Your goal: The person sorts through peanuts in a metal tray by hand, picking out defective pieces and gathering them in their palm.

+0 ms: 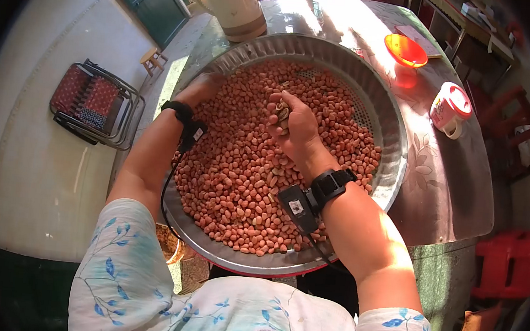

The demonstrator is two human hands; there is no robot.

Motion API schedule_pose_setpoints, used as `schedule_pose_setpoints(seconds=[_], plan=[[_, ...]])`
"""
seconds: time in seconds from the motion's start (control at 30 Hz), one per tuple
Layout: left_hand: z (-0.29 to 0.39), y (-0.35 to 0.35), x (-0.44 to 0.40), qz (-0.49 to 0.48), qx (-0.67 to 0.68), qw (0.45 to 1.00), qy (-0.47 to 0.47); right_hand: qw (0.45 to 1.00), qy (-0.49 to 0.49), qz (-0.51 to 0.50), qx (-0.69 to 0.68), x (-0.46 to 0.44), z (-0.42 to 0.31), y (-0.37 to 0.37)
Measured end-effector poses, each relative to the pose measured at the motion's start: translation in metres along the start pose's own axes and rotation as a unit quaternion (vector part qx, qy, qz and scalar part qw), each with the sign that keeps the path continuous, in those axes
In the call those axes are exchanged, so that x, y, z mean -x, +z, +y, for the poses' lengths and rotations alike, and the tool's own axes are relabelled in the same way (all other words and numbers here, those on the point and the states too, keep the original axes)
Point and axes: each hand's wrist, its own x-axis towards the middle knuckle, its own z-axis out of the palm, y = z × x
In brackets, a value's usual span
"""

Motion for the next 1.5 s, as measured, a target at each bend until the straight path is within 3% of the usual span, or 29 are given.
schedule_pose_setpoints(seconds=[0.07,0.1,0.23,0.3,0.37,0.47,0.5,0.53,0.57,0.63,0.73,0.87,0.93,0.97,1.03,1.07,1.23,1.3,1.33,1.37,1.43,1.5], plan=[[0.091,0.001,0.015,0.005,-0.145,0.985,-0.091,1.0,-0.003,0.008,0.013,0.001,0.0,0.001],[0.115,0.004,0.021,0.005,-0.143,0.986,-0.091,1.0,-0.006,0.016,0.024,0.001,-0.001,0.001],[0.185,0.012,0.059,-0.054,-0.104,0.993,0.018,1.0,-0.014,0.018,0.005,-0.001,-0.006,0.002],[0.209,0.014,0.076,-0.132,-0.151,0.975,0.096,1.0,-0.026,0.001,0.001,-0.003,-0.008,-0.002],[0.221,0.017,0.093,-0.123,-0.114,0.98,0.11,1.0,-0.026,-0.001,0.011,-0.001,-0.009,0.003],[0.231,-0.002,0.098,-0.118,-0.081,0.989,0.032,0.999,-0.033,0.004,0.021,-0.001,-0.007,0.001],[0.23,-0.012,0.098,-0.087,-0.026,0.996,-0.023,0.999,-0.029,0.01,0.022,-0.001,-0.007,0.0],[0.221,-0.022,0.098,-0.051,0.011,0.999,0.009,0.999,-0.032,0.015,0.025,-0.002,-0.008,-0.001],[0.215,-0.026,0.1,-0.023,0.028,0.999,-0.027,0.999,-0.035,0.02,0.027,-0.003,-0.009,-0.003],[0.209,-0.03,0.103,0.019,0.14,0.984,-0.112,0.999,-0.032,0.025,0.032,-0.003,-0.009,-0.002],[0.199,-0.017,0.106,0.092,0.226,0.957,-0.16,0.997,-0.02,0.018,0.068,0.001,-0.011,0.004],[0.189,0.002,0.114,0.084,0.228,0.955,-0.168,0.994,0.001,-0.032,0.104,-0.002,-0.011,0.0],[0.203,0.0,0.121,-0.073,0.178,0.969,-0.156,0.995,-0.009,-0.016,0.1,-0.002,-0.009,0.001],[0.208,0.004,0.123,-0.075,0.182,0.968,-0.155,0.995,-0.02,-0.005,0.093,-0.002,-0.009,0.002],[0.22,0.015,0.123,-0.149,0.069,0.986,0.008,0.995,-0.02,0.002,0.094,-0.004,-0.011,-0.001],[0.225,0.024,0.124,-0.174,0.038,0.984,0.015,0.996,-0.016,-0.003,0.092,-0.005,-0.011,-0.002],[0.206,0.026,0.118,-0.157,0.007,0.987,0.036,0.996,-0.006,-0.014,0.089,-0.004,-0.013,-0.004],[0.196,0.016,0.118,-0.124,0.073,0.989,-0.031,0.993,-0.015,-0.001,0.113,-0.002,-0.009,-0.002],[0.194,0.011,0.119,-0.098,0.124,0.98,-0.124,0.993,-0.013,0.0,0.114,-0.002,-0.006,-0.001],[0.193,0.01,0.118,-0.098,0.125,0.979,-0.125,0.99,0.018,0.001,0.138,-0.001,-0.004,0.0],[0.191,0.006,0.115,0.048,0.215,0.968,-0.121,0.986,0.049,0.002,0.162,0.002,0.004,0.005],[0.194,0.009,0.112,0.055,0.241,0.965,-0.088,0.978,0.096,0.016,0.185,0.005,0.011,0.009]])
